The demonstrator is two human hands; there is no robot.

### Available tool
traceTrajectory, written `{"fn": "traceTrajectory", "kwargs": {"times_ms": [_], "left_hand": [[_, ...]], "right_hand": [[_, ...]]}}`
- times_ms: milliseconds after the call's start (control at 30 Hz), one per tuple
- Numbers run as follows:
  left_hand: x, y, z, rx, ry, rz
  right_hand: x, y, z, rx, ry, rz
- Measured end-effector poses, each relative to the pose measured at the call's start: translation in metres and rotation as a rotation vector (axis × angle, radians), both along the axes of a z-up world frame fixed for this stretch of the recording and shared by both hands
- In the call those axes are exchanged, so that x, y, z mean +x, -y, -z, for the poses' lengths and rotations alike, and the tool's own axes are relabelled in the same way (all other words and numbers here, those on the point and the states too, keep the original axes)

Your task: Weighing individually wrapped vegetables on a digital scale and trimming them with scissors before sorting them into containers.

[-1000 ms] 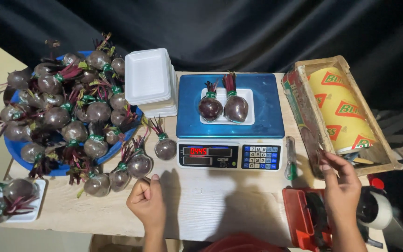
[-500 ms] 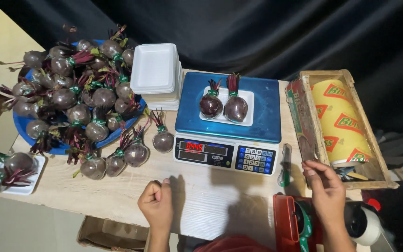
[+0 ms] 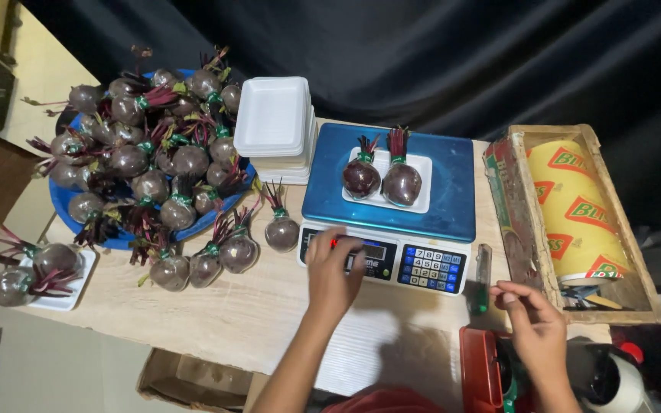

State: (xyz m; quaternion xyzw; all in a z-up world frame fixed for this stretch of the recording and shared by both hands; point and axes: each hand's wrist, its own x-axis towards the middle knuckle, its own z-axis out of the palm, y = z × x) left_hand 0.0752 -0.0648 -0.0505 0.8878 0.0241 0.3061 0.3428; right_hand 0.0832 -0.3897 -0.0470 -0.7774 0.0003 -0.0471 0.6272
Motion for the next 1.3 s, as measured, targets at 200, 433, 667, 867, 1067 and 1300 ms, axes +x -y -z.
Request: {"fn": "traceTrajectory", "kwargs": {"times_ms": [200, 433, 667, 867, 1067, 1300], "left_hand": [[0.119, 0.001, -0.013, 0.465, -0.141, -0.028], [0.161, 0.01, -0.02, 0.834, -0.256, -0.031], [0.158, 0.007, -0.024, 0.753, -0.141, 0.102], [0.124, 0.009, -0.038, 0.497, -0.095, 0.145], [0.03, -0.011, 0.004, 0.074, -0.142, 0.097], [-0.076, -0.066, 0.085, -0.13, -0.542, -0.18]], "right_hand": [[-0.007, -0.015, -0.007, 0.044, 0.003, -0.004], [-0.015, -0.005, -0.002, 0.056, -0.021, 0.06], [-0.013, -0.004, 0.002, 0.045, -0.03, 0.071], [-0.006, -0.007, 0.001, 0.06, -0.032, 0.041], [-0.002, -0.004, 0.011, 0.052, -0.047, 0.026], [-0.006, -0.033, 0.019, 0.045, -0.007, -0.114]]}}
